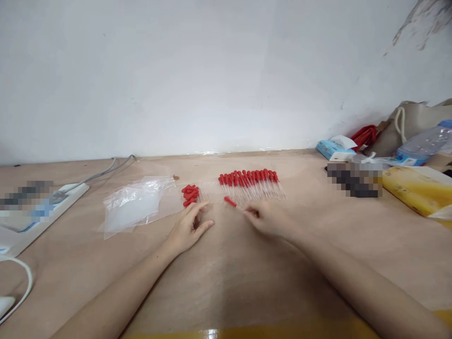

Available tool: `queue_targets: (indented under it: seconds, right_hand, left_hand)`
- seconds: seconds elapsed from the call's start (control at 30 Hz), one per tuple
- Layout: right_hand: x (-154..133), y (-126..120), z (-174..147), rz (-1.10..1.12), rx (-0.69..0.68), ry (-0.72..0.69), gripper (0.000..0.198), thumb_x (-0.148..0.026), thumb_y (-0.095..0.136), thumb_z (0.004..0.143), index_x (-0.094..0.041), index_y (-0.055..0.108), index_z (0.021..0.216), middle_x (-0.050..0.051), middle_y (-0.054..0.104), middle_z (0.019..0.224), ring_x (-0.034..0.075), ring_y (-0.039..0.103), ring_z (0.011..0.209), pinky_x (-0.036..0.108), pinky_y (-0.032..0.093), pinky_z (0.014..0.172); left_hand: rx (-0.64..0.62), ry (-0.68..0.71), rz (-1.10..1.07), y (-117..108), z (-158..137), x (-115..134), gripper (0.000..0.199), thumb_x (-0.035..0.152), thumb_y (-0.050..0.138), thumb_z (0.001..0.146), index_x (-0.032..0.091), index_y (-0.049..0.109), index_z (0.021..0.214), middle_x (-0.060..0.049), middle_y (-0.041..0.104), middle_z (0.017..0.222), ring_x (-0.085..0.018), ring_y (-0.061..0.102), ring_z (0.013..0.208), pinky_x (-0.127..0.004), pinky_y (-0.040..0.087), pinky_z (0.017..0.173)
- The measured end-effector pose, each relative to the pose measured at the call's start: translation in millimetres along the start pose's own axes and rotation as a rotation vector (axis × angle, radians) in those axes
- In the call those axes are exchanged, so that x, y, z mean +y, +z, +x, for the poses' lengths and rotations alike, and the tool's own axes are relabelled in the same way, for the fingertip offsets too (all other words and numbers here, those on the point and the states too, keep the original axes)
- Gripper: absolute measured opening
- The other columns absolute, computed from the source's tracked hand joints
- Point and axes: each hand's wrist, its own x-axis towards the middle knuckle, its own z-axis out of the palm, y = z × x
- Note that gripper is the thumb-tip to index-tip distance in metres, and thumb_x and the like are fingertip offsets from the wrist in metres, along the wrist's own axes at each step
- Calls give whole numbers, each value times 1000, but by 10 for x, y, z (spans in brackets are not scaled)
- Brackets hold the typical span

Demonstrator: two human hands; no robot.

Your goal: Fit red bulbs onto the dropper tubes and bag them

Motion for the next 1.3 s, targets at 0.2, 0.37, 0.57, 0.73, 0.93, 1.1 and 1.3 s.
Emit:
queue_targets:
  seconds: [0.2, 0.37, 0.57, 0.73, 0.93, 1.1, 1.3]
  right_hand:
    - [653, -163, 361, 111, 317, 503, 23, -37, 52, 70, -19, 55, 57, 2, 61, 57, 14, 55, 54, 24, 36, 50]
    - [754, -89, 548, 14, 352, 584, 23, -39, 53, 69, -20, 56, 56, 3, 62, 62, 16, 55, 59, 25, 35, 52]
    - [774, 34, 537, -43, 373, 579, 26, -46, 54, 68, -20, 58, 65, 4, 64, 69, 18, 56, 65, 28, 35, 54]
    - [542, 41, 486, -35, 391, 434, 22, -41, 53, 72, -20, 59, 68, 2, 64, 67, 17, 56, 63, 28, 36, 58]
    - [-26, 264, 631, -92, 220, 189, 15, -23, 50, 74, -20, 65, 72, 2, 67, 75, 16, 58, 71, 29, 34, 69]
    - [-211, 479, 868, -232, 105, 278, 20, -22, 47, 75, -20, 66, 77, 5, 67, 80, 19, 59, 79, 33, 30, 73]
    - [-295, 537, 1006, -292, 42, 444, 19, -25, 47, 74, -17, 64, 77, 10, 66, 78, 21, 59, 78, 36, 27, 74]
  left_hand:
    - [-112, 28, 42, 9, 16, -49, 18, 29, 49, 83, 18, 61, 91, -2, 54, 76, -11, 50, 63, -24, 42, 59]
    - [-119, 26, 56, -7, 29, -21, 17, 28, 49, 83, 18, 60, 92, 0, 52, 72, -11, 50, 62, -23, 41, 58]
    - [-125, 28, 54, -9, 25, 0, 16, 27, 50, 83, 18, 60, 91, 0, 52, 71, -11, 50, 61, -23, 41, 58]
    - [-2, -10, 84, -2, 23, -36, 13, 27, 50, 82, 18, 59, 86, 0, 52, 72, -12, 51, 62, -23, 42, 56]
    - [370, -93, 316, -110, 105, -308, 11, 29, 55, 77, 18, 54, 79, -2, 52, 78, -18, 52, 77, -31, 44, 72]
    - [289, -136, 311, -140, 113, -422, 17, 32, 56, 76, 19, 56, 88, -2, 50, 84, -16, 53, 76, -27, 47, 67]
    - [314, -139, 321, -122, 109, -421, 13, 27, 54, 76, 18, 56, 85, -2, 51, 81, -14, 53, 70, -25, 47, 64]
